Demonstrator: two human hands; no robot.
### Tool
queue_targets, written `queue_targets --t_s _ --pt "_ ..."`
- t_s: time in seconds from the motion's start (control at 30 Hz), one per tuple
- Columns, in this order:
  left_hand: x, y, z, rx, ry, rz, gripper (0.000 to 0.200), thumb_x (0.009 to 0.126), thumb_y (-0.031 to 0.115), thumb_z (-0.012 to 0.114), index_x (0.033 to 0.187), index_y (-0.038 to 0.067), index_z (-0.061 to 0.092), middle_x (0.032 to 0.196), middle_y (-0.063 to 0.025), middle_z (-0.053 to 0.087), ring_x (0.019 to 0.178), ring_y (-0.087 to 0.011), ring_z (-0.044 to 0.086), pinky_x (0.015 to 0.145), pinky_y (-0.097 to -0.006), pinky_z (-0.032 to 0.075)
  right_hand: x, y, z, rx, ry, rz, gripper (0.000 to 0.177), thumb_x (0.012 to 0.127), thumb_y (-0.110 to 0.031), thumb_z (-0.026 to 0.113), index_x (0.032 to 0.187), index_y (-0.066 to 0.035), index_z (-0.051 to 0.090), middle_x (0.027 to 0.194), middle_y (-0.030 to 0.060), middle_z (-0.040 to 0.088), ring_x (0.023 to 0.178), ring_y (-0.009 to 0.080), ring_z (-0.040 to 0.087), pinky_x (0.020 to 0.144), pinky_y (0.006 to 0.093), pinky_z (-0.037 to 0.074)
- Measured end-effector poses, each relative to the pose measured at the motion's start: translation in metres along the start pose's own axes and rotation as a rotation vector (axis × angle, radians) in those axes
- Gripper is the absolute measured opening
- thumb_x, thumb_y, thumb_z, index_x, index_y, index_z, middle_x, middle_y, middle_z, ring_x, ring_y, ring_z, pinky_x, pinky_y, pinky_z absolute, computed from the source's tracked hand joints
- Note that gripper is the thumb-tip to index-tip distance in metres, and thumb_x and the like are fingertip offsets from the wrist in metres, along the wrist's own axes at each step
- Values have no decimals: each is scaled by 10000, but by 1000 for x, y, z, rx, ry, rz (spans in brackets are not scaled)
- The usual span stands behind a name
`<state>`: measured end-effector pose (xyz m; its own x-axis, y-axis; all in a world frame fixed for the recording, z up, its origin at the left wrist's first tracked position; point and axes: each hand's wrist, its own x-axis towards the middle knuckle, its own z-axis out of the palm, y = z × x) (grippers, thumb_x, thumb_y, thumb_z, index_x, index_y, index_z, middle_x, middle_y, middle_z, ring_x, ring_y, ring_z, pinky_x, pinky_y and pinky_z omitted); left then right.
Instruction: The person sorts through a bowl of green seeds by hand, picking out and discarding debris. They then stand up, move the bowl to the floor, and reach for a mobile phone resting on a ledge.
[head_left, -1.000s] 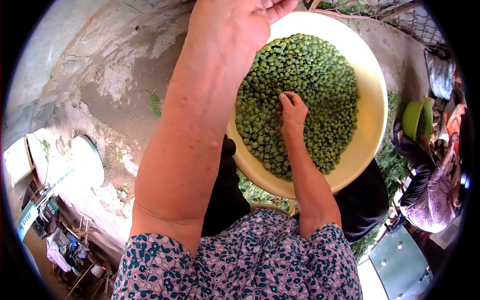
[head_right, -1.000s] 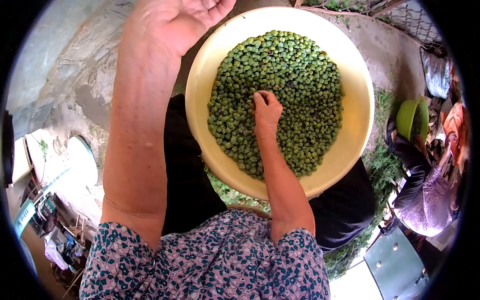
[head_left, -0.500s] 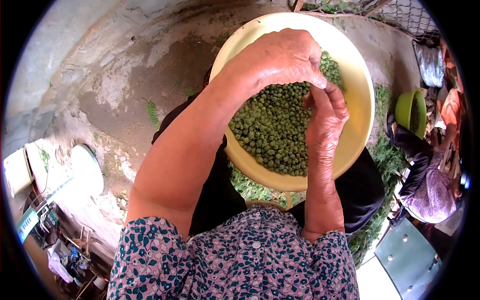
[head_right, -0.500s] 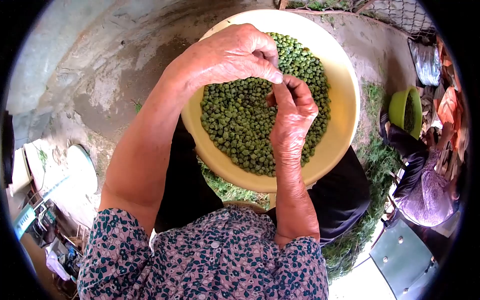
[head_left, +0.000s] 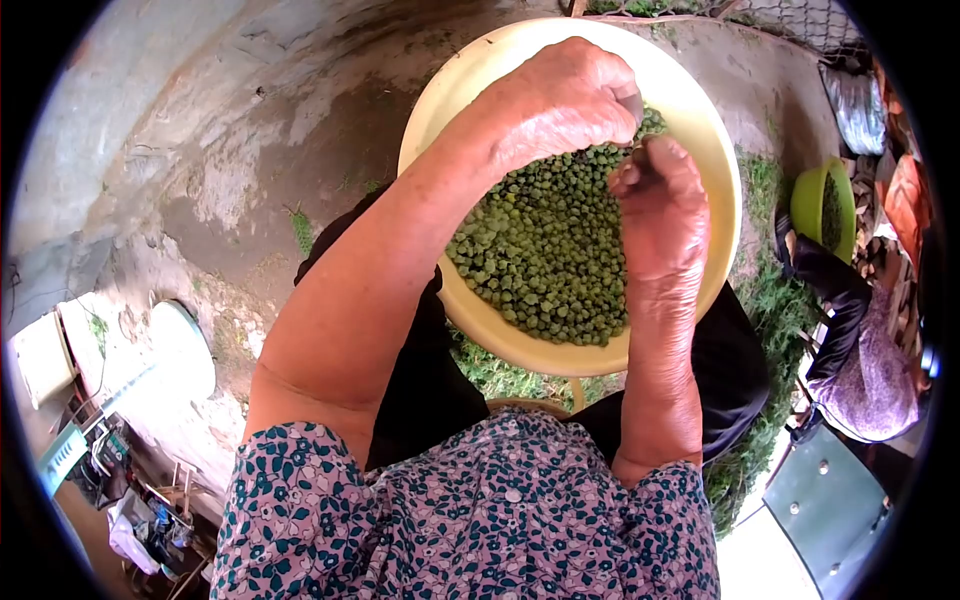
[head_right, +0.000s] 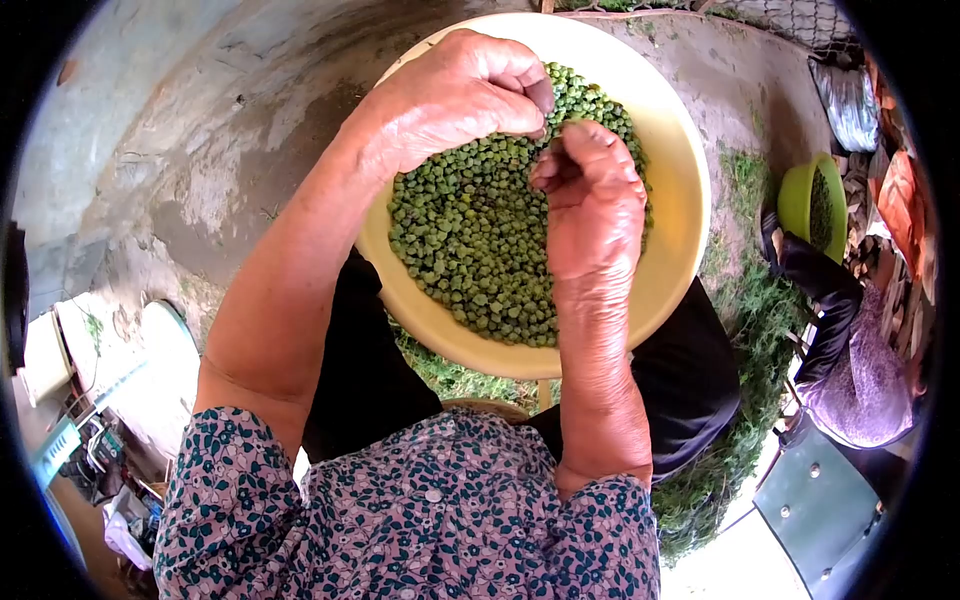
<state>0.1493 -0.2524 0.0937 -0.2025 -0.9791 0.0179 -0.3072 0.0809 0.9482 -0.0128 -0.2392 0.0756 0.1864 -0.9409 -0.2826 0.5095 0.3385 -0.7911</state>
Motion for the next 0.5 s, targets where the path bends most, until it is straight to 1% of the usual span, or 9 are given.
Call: queue_targets --t_s 0.1,0.13,0.17,0.27,0.3,0.33,0.43,0.47,0.5 --pt "2 -1 -4 -63 6 -42 103 724 36 606 814 -16 605 694 -26 610 652 -78 540 613 -246 436 11 -15 -24 120 55 88 84 830 -113 605 837 -41 563 715 54 523 636 158 488 613 295 441" --pt "2 -3 -7 119 14 -52 102 721 36 604 813 -7 607 684 -35 608 641 -88 542 598 -254 436 17 -20 -42 151 48 97 94 830 -121 613 823 -47 557 719 51 523 648 160 487 612 304 440" --pt "3 -5 -11 300 23 -61 102 717 36 602 813 2 609 673 -44 606 629 -98 543 584 -262 437 23 -28 -66 205 50 133 89 853 -107 576 908 -39 560 778 51 545 687 159 447 649 298 390" --pt "2 -16 -15 417 110 -50 111 711 40 607 818 13 614 671 -82 603 613 -152 556 578 -296 445 50 -70 -143 128 225 33 123 854 -173 599 815 -66 554 704 58 556 649 185 507 619 320 419" --pt "3 -16 -15 425 123 -51 117 709 42 610 821 12 616 675 -92 604 614 -168 560 587 -303 449 54 -90 -178 187 126 3 186 883 -213 559 789 -55 532 690 70 546 642 202 505 620 330 423" --pt "3 -11 -16 437 122 -90 132 726 52 614 851 14 631 685 -101 607 623 -173 565 599 -311 452 55 -105 -191 258 318 -91 228 901 -224 523 760 -45 509 675 86 533 635 210 501 622 346 430" --pt "6 -18 -15 413 215 -6 134 756 61 612 880 20 645 693 -89 609 637 -152 564 605 -294 451 82 -123 -253 443 563 -165 156 908 -114 446 846 9 518 748 121 551 724 258 558 685 375 484" --pt "7 -19 -17 414 216 -5 134 756 61 612 880 20 645 693 -89 609 637 -152 564 605 -294 451 81 -118 -257 444 562 -165 156 908 -114 446 846 9 518 748 121 551 724 258 558 685 375 484" --pt "7 -18 -18 406 232 -11 134 769 64 609 887 12 644 701 -78 611 645 -139 561 607 -286 450 72 -104 -242 261 446 -117 134 895 -70 438 917 44 505 810 145 561 757 268 571 712 380 501"
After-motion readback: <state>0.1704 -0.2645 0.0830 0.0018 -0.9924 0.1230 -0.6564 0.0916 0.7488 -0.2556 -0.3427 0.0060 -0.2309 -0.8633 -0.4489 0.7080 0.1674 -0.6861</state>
